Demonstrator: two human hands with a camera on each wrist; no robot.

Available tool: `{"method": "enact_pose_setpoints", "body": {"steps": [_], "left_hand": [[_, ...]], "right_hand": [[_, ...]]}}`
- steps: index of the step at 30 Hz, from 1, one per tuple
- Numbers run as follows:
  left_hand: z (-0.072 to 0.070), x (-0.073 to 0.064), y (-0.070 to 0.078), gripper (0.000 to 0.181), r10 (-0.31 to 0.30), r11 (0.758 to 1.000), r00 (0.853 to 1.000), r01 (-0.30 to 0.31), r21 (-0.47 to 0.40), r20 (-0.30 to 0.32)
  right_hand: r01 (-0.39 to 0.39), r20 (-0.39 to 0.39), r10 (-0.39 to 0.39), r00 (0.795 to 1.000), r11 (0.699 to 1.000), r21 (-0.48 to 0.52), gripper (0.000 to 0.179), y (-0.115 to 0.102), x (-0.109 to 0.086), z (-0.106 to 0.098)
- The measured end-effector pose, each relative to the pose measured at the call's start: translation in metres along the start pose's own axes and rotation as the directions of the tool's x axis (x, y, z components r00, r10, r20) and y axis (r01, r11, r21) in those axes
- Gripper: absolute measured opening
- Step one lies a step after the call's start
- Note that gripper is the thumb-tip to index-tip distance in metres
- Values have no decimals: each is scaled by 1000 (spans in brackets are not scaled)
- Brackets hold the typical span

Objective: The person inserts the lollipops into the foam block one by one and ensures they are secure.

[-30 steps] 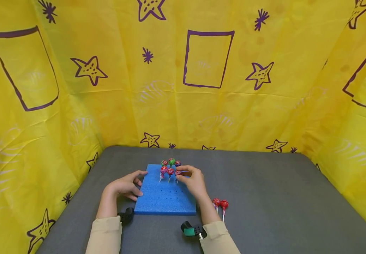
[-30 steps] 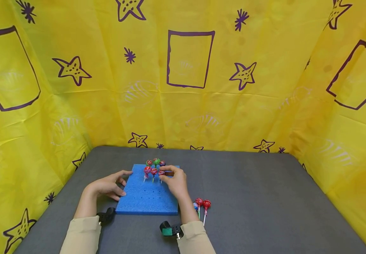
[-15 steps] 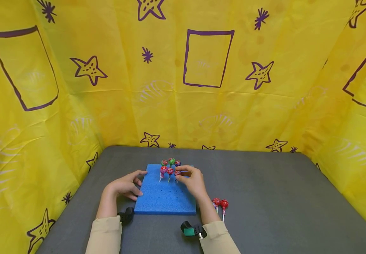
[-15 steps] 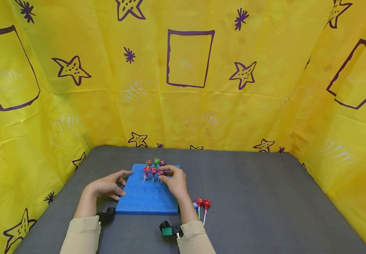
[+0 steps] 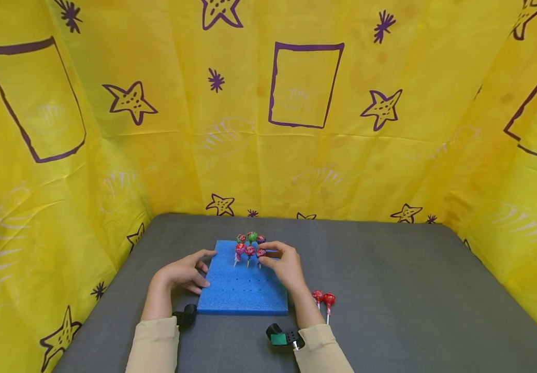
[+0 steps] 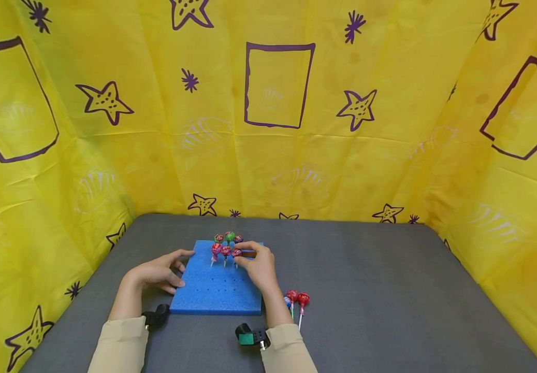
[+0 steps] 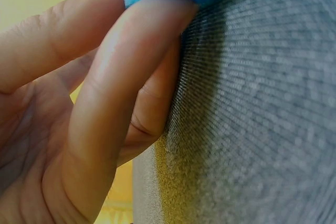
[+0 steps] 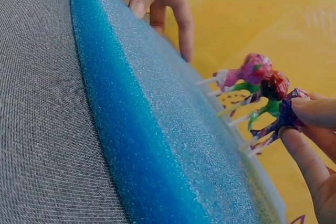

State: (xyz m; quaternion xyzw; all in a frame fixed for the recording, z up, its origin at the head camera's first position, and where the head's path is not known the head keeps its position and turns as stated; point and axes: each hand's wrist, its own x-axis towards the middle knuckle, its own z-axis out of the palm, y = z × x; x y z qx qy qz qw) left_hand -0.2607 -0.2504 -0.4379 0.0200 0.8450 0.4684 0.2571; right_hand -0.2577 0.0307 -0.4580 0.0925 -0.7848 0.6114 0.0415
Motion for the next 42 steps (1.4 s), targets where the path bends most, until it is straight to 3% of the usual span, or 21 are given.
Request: {"method": "enact_pose_setpoints", "body": {"steps": [16,23,28,37,42], "left_hand": [[1,1,0,89,-3,1000,1000,3,-6,7],[1,1,-1,88,5,1000,1000,-4,-6,9],[0,2,-1,88,4,1000,1000,-4,-3,0],[0,3,0,86,-7,1000,1000,7,4,2],[0,3,-1,87,-17,1000,1000,17,0,-9]], "right_hand": [[-10,-40,12,999,999,51,26,-4,3,-11],[-23,-55,22,998,1000,-4,26,-10,0,-26],[-42,-64,39,997,998,-53,26,-9,-3,-47],[-22,67,32,997,990,-140,32,-7,-13,-107],[-80,104,100,990,979,-188,34,-2,-21,-131]]}}
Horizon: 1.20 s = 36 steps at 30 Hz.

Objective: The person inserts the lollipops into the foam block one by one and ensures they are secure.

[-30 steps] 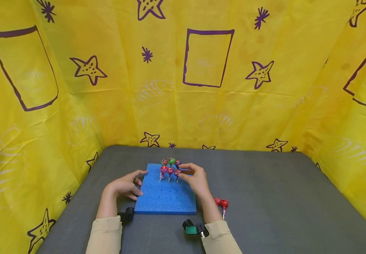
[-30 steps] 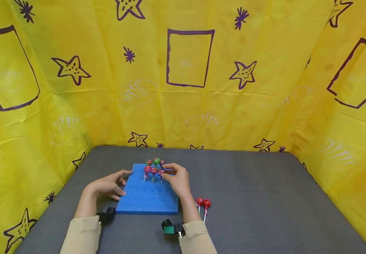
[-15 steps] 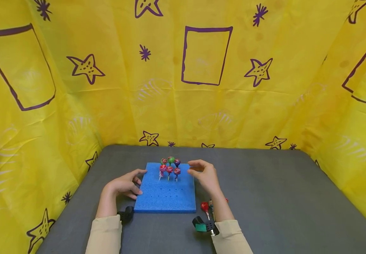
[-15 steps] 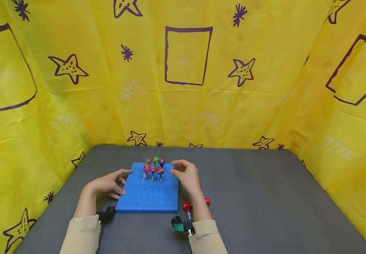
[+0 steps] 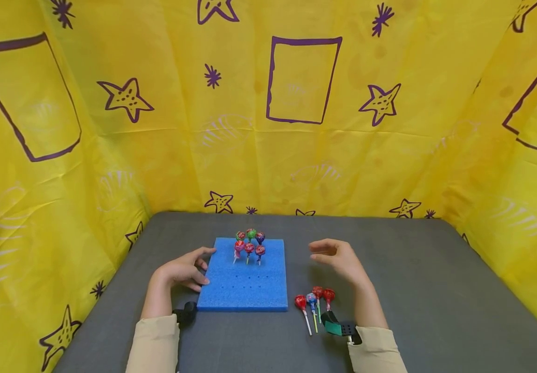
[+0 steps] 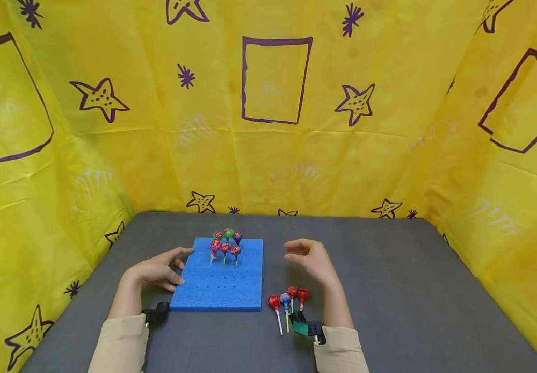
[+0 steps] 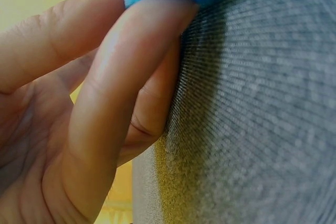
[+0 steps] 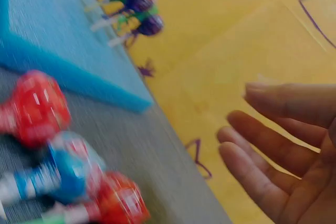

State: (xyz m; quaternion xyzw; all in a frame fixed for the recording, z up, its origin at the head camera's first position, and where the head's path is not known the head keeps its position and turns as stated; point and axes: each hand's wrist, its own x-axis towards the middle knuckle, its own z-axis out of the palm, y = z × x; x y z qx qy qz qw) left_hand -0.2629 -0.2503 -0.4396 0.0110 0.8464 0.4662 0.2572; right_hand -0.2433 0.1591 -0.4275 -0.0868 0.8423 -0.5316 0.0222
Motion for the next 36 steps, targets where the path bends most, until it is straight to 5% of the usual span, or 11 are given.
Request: {"method": "enact_pose_setpoints", "body": {"steps": [10,17,29,36], "left_hand": [[0,0,2,86,-7,1000,1000,7,-4,1],[0,0,2,87,-6,1000,1000,6,4,-10],[0,-2,1,87,7,1000,1000,-7,5,-5],[1,-1,1,87,9,1000,1000,-9,-2,-9]], "right_hand": [[-26,142,30,989,999,-28,39,22,-12,-31],[-48,266,47,963,999,-3,40,36,-17,-44],[-40,429,17,903,998,43,41,54,-20,-47],[-92,460,61,886,995,47,40,57,-20,-44]]}}
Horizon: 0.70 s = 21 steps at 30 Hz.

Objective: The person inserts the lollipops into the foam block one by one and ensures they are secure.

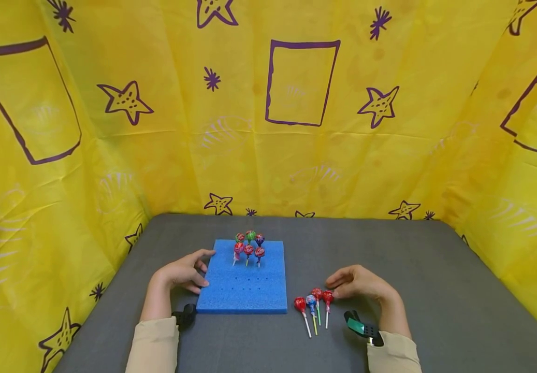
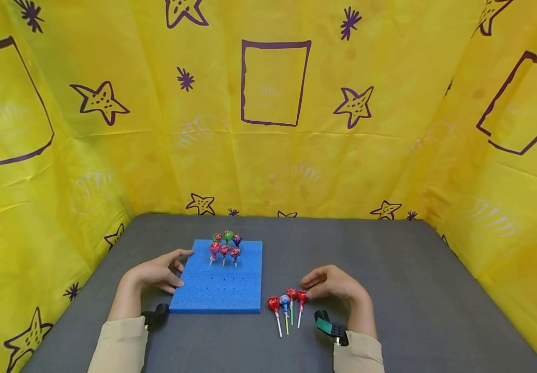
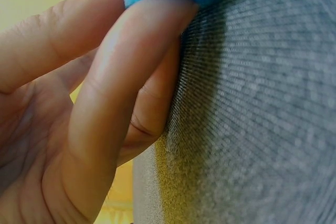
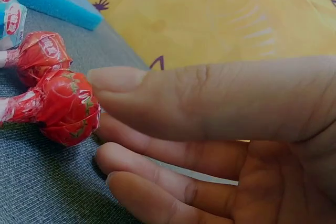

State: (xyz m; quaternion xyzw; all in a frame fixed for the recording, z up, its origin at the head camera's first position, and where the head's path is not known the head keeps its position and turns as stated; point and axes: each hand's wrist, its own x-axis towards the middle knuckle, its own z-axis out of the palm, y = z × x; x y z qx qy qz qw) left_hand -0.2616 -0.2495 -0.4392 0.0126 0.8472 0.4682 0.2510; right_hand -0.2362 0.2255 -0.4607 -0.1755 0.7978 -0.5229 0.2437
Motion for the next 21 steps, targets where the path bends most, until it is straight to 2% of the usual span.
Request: {"method": "enact_pose_setpoints", "body": {"steps": [21], "left_hand": [[0,0,-1,86,1,1000,1000,-1,4,0]], "right_hand": [[-13,25,12,1000,1000,13,39,-1,8,7]]}}
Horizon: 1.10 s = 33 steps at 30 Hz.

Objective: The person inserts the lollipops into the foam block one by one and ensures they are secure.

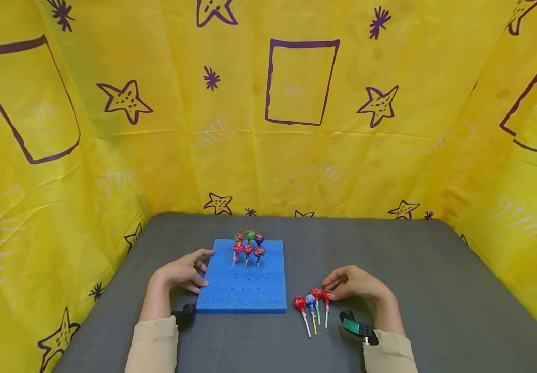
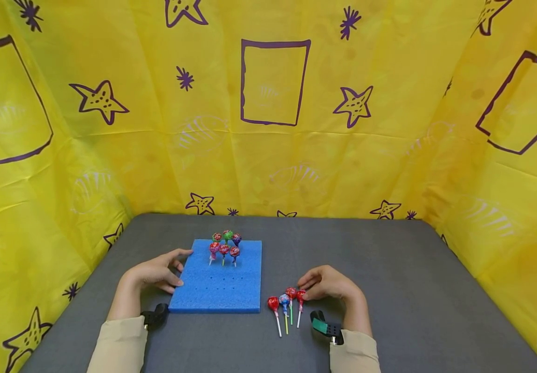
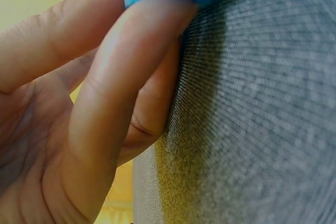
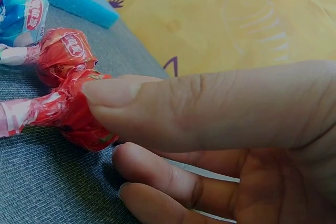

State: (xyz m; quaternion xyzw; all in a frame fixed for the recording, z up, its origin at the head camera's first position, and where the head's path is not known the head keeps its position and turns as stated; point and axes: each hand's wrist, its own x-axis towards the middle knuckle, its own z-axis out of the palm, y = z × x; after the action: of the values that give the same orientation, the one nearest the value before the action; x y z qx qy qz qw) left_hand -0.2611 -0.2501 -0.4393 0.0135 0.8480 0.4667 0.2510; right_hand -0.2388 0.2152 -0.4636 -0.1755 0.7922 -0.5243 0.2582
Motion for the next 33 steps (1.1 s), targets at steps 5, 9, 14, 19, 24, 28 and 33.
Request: {"method": "enact_pose_setpoints", "body": {"steps": [5,9,14,19,24,28,33], "left_hand": [[0,0,0,86,4,1000,1000,-4,-1,4],[0,-1,1,87,13,1000,1000,-13,4,16],[0,-2,1,87,16,1000,1000,-16,6,26],[-1,-1,2,86,2,1000,1000,-2,1,8],[-1,-1,2,86,-2,1000,1000,2,3,4],[-1,-1,2,85,-6,1000,1000,6,0,1],[0,-1,1,87,-7,1000,1000,7,8,6]], "right_hand": [[5,15,-5,1000,1000,3,38,0,0,0],[16,25,-16,1000,1000,-2,36,0,0,0],[18,28,-18,999,1000,-7,35,0,-1,0],[29,22,-29,999,999,-14,33,-1,-2,0],[37,-6,-37,999,999,-27,33,-1,-3,-3],[29,-35,-31,999,999,-46,32,0,-5,-5],[17,-81,-21,996,999,-51,31,0,-8,-7]]}}
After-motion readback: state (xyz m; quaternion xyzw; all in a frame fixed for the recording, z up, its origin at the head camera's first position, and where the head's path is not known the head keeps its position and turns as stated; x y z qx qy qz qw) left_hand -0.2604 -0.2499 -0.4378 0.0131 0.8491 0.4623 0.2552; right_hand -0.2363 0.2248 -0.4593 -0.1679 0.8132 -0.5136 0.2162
